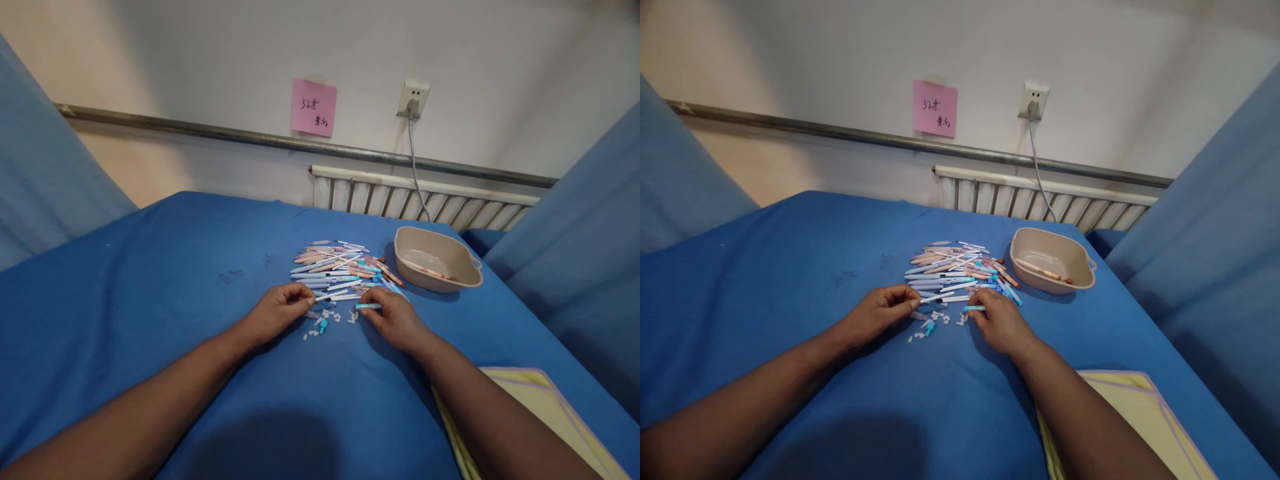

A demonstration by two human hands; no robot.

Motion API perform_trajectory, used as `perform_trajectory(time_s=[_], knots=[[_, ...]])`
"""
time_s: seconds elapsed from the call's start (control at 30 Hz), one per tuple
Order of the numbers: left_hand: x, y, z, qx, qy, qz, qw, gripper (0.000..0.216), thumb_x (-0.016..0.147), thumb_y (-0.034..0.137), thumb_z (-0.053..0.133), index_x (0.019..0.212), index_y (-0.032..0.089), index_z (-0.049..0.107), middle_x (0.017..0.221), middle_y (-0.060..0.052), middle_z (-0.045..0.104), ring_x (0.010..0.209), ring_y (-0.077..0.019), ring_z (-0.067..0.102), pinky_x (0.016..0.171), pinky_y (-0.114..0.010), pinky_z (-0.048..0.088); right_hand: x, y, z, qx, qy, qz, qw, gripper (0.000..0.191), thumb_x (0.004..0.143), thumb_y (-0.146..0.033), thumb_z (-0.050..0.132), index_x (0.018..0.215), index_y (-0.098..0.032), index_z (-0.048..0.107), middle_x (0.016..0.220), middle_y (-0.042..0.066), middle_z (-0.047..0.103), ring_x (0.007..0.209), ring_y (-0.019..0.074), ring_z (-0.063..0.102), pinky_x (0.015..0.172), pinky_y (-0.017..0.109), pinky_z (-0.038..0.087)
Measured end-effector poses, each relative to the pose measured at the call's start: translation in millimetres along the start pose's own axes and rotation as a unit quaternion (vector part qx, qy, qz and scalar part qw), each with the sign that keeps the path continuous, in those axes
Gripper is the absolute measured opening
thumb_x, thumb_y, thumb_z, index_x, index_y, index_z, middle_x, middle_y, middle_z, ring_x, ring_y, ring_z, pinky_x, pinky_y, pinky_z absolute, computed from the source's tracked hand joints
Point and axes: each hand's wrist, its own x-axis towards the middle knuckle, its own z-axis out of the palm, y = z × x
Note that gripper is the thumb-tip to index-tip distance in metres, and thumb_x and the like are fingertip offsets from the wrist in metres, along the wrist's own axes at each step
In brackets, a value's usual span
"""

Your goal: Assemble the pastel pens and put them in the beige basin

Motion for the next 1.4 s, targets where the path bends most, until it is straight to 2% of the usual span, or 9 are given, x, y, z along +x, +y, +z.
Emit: perform_trajectory(time_s=[0.13, 0.23, 0.33, 0.53, 0.73, 0.83, 0.93, 1.07, 1.4], knots=[[-2, 0, 5, -0.032, -0.03, -0.016, 0.999, 0.024, 0.074, 0.039, 0.059, 0.075, 0.014, 0.059, 0.058, 0.004, 0.048, 0.049, -0.0072, 0.037, 0.046, -0.019, 0.028, 1, 5, -2, -0.052, 0.044, -0.009, 0.998, 0.014, 0.084, -0.024, 0.055, 0.098, -0.02, 0.059, 0.097, 0.006, 0.063, 0.092, 0.019, 0.057, 0.081, 0.032, 0.044], [-1, -1, 5, -0.063, -0.038, -0.032, 0.997, 0.027, 0.075, 0.041, 0.06, 0.077, 0.014, 0.058, 0.05, 0.006, 0.043, 0.044, -0.0067, 0.034, 0.043, -0.019, 0.025, 6, 19, -10, -0.112, 0.071, 0.042, 0.99, 0.013, 0.084, -0.019, 0.052, 0.093, -0.02, 0.062, 0.093, 0.006, 0.064, 0.09, 0.0194, 0.058, 0.08, 0.032, 0.044], [1, -3, 4, -0.094, -0.035, -0.046, 0.994, 0.027, 0.077, 0.042, 0.059, 0.079, 0.015, 0.057, 0.047, 0.007, 0.041, 0.041, -0.0066, 0.033, 0.042, -0.019, 0.023, 11, 32, -15, -0.161, 0.047, 0.078, 0.983, 0.016, 0.083, -0.017, 0.053, 0.095, -0.019, 0.064, 0.098, 0.006, 0.065, 0.092, 0.02, 0.058, 0.083, 0.031, 0.043], [2, -5, 6, -0.134, -0.044, -0.065, 0.988, 0.029, 0.077, 0.043, 0.061, 0.08, 0.015, 0.055, 0.049, 0.007, 0.044, 0.041, -0.0059, 0.032, 0.042, -0.019, 0.021, 18, 27, -10, -0.215, -0.035, 0.047, 0.975, 0.021, 0.083, -0.022, 0.057, 0.103, -0.018, 0.063, 0.105, 0.008, 0.064, 0.107, 0.02, 0.052, 0.094, 0.029, 0.037], [2, -2, 7, -0.128, -0.046, -0.072, 0.988, 0.031, 0.075, 0.044, 0.062, 0.077, 0.014, 0.055, 0.05, 0.006, 0.044, 0.042, -0.006, 0.035, 0.042, -0.019, 0.023, 20, 23, -10, -0.266, -0.047, 0.065, 0.96, 0.017, 0.089, -0.023, 0.05, 0.097, -0.017, 0.063, 0.104, 0.011, 0.064, 0.104, 0.0225, 0.053, 0.091, 0.033, 0.038], [2, -3, 6, -0.124, -0.043, -0.069, 0.989, 0.03, 0.076, 0.044, 0.061, 0.078, 0.014, 0.054, 0.05, 0.006, 0.044, 0.042, -0.006, 0.035, 0.042, -0.019, 0.024, 18, 25, -10, -0.217, 0.018, 0.045, 0.975, 0.016, 0.089, -0.022, 0.049, 0.098, -0.018, 0.062, 0.101, 0.011, 0.065, 0.099, 0.0228, 0.056, 0.085, 0.034, 0.041], [3, -5, 5, -0.112, -0.045, -0.06, 0.991, 0.031, 0.077, 0.044, 0.061, 0.08, 0.014, 0.055, 0.05, 0.007, 0.044, 0.042, -0.0062, 0.036, 0.043, -0.019, 0.025, 15, 21, -11, -0.093, 0.073, -0.026, 0.993, 0.019, 0.09, -0.021, 0.047, 0.102, -0.02, 0.061, 0.1, 0.008, 0.065, 0.096, 0.0197, 0.058, 0.085, 0.033, 0.044], [3, -4, 5, -0.095, -0.047, -0.046, 0.993, 0.032, 0.076, 0.045, 0.061, 0.077, 0.014, 0.056, 0.05, 0.006, 0.045, 0.043, -0.0062, 0.036, 0.043, -0.019, 0.026, 11, 11, -11, 0.011, 0.072, -0.069, 0.995, 0.02, 0.09, -0.021, 0.047, 0.102, -0.022, 0.063, 0.095, 0.005, 0.066, 0.094, 0.018, 0.06, 0.087, 0.033, 0.045], [-1, 1, 8, -0.063, -0.043, -0.026, 0.997, 0.028, 0.076, 0.041, 0.059, 0.075, 0.013, 0.058, 0.049, 0.006, 0.044, 0.044, -0.0068, 0.035, 0.044, -0.019, 0.027, 8, 9, -12, 0.03, 0.055, -0.089, 0.994, 0.021, 0.089, -0.02, 0.049, 0.104, -0.022, 0.064, 0.092, 0.005, 0.065, 0.09, 0.017, 0.06, 0.085, 0.033, 0.046]])
